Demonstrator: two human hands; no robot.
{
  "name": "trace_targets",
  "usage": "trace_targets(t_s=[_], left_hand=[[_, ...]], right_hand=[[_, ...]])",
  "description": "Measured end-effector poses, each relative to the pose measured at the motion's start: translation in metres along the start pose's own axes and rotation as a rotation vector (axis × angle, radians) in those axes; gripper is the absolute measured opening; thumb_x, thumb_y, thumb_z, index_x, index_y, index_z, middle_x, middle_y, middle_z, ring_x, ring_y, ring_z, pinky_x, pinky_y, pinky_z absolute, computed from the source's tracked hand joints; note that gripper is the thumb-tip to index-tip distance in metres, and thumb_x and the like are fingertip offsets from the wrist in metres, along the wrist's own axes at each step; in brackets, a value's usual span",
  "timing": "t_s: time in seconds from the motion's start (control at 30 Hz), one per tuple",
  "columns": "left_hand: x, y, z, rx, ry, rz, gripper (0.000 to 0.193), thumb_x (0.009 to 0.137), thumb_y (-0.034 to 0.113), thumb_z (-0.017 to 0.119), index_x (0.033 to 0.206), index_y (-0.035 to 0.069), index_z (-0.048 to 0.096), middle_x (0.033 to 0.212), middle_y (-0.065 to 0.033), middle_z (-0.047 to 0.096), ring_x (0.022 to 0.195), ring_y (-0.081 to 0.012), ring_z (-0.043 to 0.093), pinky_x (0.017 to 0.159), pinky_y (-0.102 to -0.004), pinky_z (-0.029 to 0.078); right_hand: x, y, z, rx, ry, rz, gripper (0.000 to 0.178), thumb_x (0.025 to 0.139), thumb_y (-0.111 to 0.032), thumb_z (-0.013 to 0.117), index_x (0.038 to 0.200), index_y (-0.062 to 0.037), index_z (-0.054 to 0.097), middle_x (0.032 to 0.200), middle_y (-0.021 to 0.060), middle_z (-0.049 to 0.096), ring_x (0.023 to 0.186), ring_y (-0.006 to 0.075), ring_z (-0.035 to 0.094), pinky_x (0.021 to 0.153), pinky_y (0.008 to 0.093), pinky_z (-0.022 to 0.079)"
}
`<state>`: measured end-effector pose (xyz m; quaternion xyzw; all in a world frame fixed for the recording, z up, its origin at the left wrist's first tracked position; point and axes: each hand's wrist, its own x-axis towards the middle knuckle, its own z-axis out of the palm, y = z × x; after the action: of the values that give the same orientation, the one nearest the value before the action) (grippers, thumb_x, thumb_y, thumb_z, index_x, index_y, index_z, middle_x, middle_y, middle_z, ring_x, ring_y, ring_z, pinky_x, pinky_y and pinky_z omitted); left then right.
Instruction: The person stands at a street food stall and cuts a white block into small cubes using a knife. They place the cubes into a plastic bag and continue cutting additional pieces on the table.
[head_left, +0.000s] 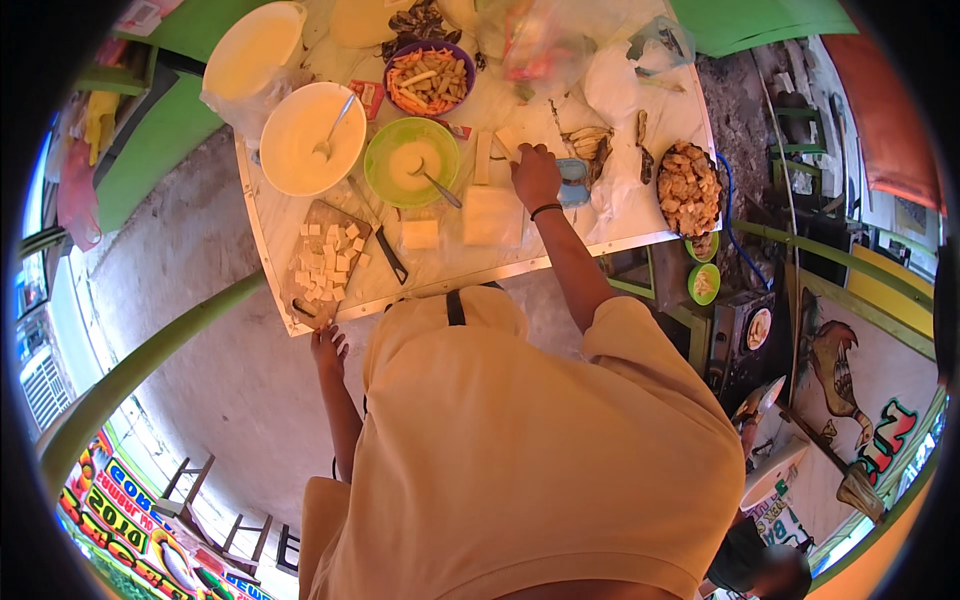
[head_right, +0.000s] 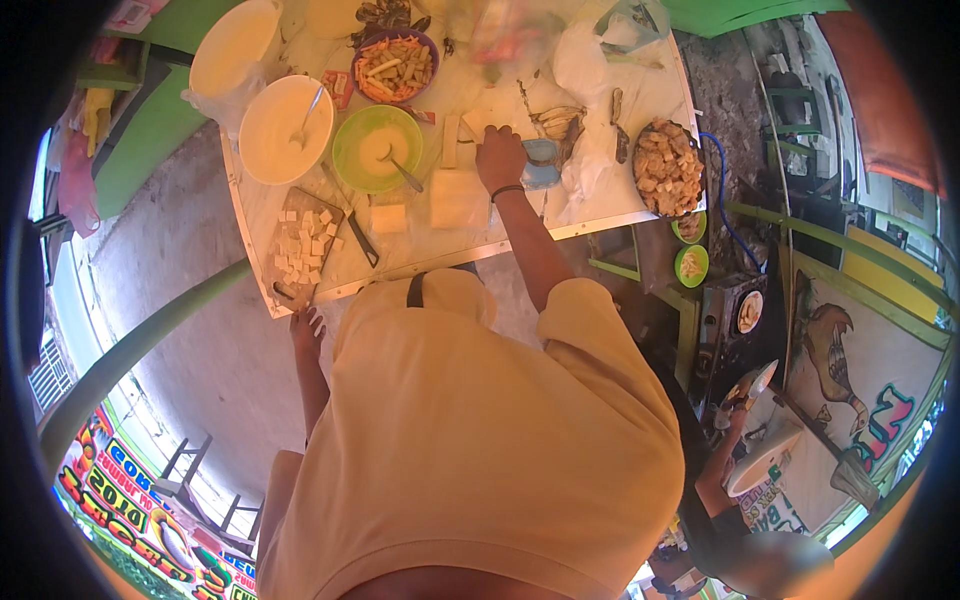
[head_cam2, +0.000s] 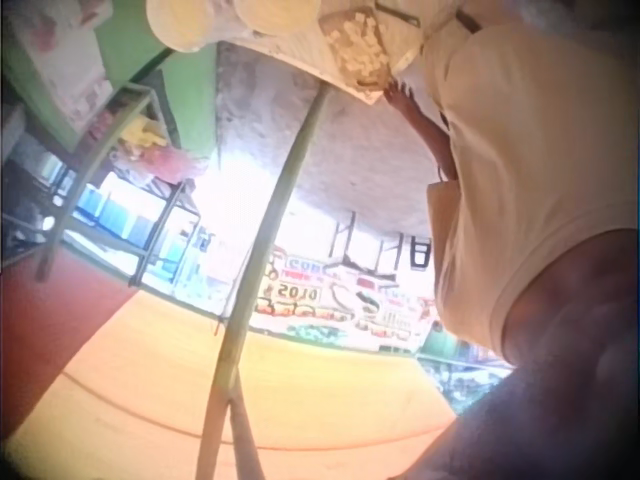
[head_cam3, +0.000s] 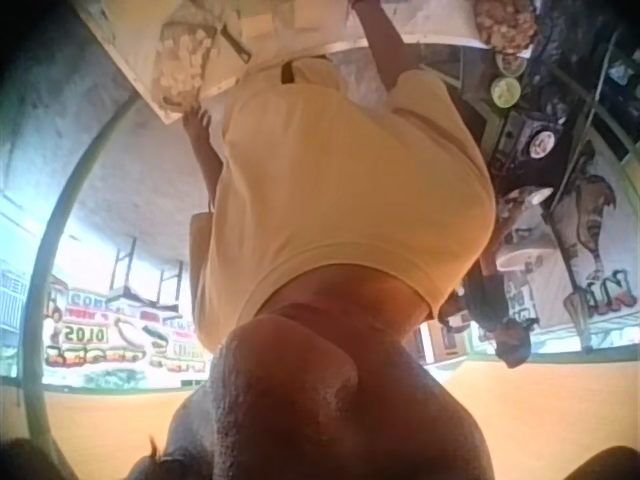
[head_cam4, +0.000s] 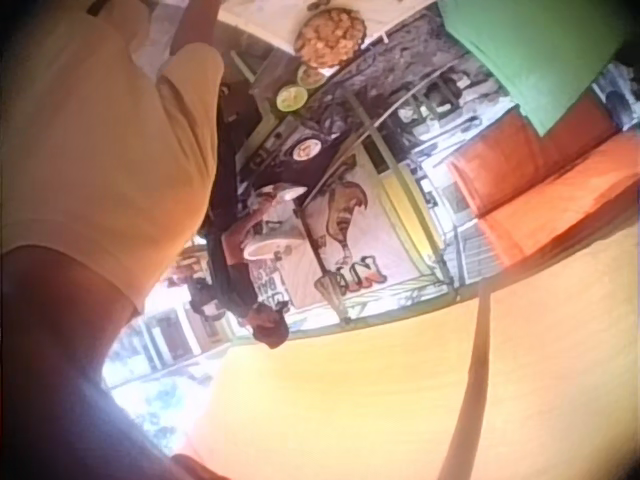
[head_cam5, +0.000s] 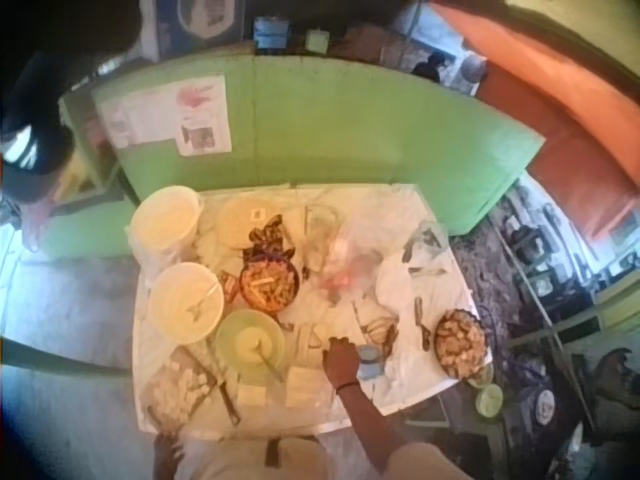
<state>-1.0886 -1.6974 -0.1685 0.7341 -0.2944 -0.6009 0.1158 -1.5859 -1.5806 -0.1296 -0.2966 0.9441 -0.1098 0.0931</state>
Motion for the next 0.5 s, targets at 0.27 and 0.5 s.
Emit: trace_targets(t_s=[0.27, 0.5], left_hand=[[0.002, -0.007, 0.002, -0.032, 0.008, 0.022, 0.024, 0.097, 0.037, 0.047, 0.109, 0.016, 0.049, 0.106, -0.0036, 0.061, 0.088, -0.0173, 0.057, 0.069, -0.0343, 0.046], [-0.001, -0.006, 0.004, -0.033, 0.001, 0.022, 0.025, 0.097, 0.038, 0.047, 0.107, 0.015, 0.051, 0.105, -0.0030, 0.061, 0.086, -0.0168, 0.057, 0.068, -0.0335, 0.046]], right_hand=[[0.007, 0.014, 0.015, 0.063, 0.044, -0.031, 0.017, 0.084, -0.017, 0.056, 0.080, -0.0027, 0.064, 0.082, 0.0170, 0.064, 0.082, 0.0340, 0.063, 0.069, 0.0442, 0.052], [0.000, 0.014, 0.016, 0.202, 0.089, -0.034, 0.020, 0.082, -0.022, 0.061, 0.088, -0.0045, 0.067, 0.081, 0.0171, 0.064, 0.083, 0.0342, 0.063, 0.073, 0.0439, 0.051]])
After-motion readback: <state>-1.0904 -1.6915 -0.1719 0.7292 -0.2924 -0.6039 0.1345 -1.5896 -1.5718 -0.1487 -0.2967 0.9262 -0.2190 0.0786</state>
